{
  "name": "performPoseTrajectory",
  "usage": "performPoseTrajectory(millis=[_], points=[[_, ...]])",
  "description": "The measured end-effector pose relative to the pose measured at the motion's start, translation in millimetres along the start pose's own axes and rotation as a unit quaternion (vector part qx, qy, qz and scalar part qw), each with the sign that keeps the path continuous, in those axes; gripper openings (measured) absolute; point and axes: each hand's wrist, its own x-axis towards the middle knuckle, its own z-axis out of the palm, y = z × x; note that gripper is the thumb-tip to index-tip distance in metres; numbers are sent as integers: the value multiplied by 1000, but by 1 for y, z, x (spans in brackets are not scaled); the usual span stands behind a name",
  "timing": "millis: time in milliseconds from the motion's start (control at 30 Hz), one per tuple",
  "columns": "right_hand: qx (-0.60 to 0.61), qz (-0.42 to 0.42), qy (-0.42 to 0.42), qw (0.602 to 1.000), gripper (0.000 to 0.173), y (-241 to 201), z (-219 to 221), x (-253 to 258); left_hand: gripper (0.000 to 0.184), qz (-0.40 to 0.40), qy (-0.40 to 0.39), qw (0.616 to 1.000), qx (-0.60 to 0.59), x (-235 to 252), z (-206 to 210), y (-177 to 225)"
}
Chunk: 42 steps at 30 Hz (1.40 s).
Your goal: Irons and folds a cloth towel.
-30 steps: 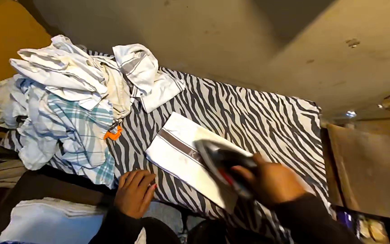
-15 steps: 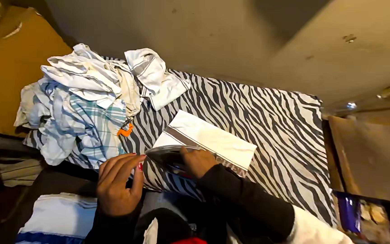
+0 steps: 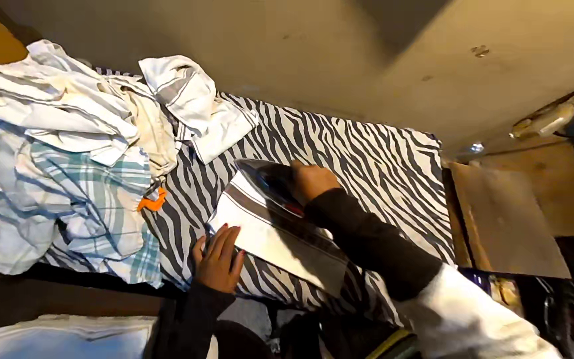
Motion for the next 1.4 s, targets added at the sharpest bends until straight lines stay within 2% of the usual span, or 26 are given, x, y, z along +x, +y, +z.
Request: performPoseTrajectory(millis=[67, 133, 233, 367, 467, 567, 633, 667, 733, 767, 800, 933, 1067, 1167, 1233, 1333, 1367, 1400], points=[[-28, 1, -30, 999, 36, 12, -5, -7, 38, 18, 49, 998, 40, -9, 18, -17], [-39, 12, -59, 997, 33, 11, -7, -9, 37, 18, 98, 993, 56, -14, 26, -16], [-40, 3, -35, 999, 27, 1, -8, 12, 38, 10, 115, 992, 59, -15, 26, -12], [-36, -32, -28, 998, 30, -20, -21, 49, 39, 13, 114, 991, 66, -15, 25, -15], [-20, -28, -36, 999, 30, -25, -27, 55, 39, 10, 118, 991, 69, -14, 26, -14], [20, -25, -26, 999, 28, 0, -11, 16, 39, 11, 135, 988, 77, -12, 27, -13], [17, 5, -98, 995, 34, 20, -2, -43, 38, 14, 153, 986, 69, -15, 30, -17], [9, -1, -77, 997, 32, 34, 11, -76, 36, 14, 163, 985, 62, -16, 32, -18], [-30, -48, 92, 994, 28, 69, 50, -128, 34, 16, 175, 983, 55, -16, 35, -20], [-49, -56, 157, 985, 29, 86, 63, -140, 34, 16, 177, 982, 57, -17, 35, -20], [-54, -43, 185, 980, 30, 98, 67, -145, 34, 17, 180, 982, 60, -17, 34, -19], [-44, 39, 184, 981, 22, 114, 47, -114, 35, 23, 186, 980, 73, -12, 32, -17], [9, 99, 24, 995, 24, 102, 9, -67, 39, 28, 143, 986, 85, -14, 23, -17], [11, 156, 7, 988, 29, 119, -7, -39, 38, 8, 122, 991, 56, -6, 18, -17], [-9, 177, 64, 982, 34, 147, -13, -28, 35, -13, 114, 993, 16, 2, 9, -13], [-55, 134, 266, 953, 43, 189, -5, -39, 31, -8, 93, 995, -40, 15, -7, -7], [-43, 132, 297, 945, 52, 186, -2, -56, 30, -4, 86, 994, -70, 22, -12, -4], [-21, 153, 291, 944, 58, 174, 8, -74, 29, -11, 72, 990, -117, 29, -17, -1]])
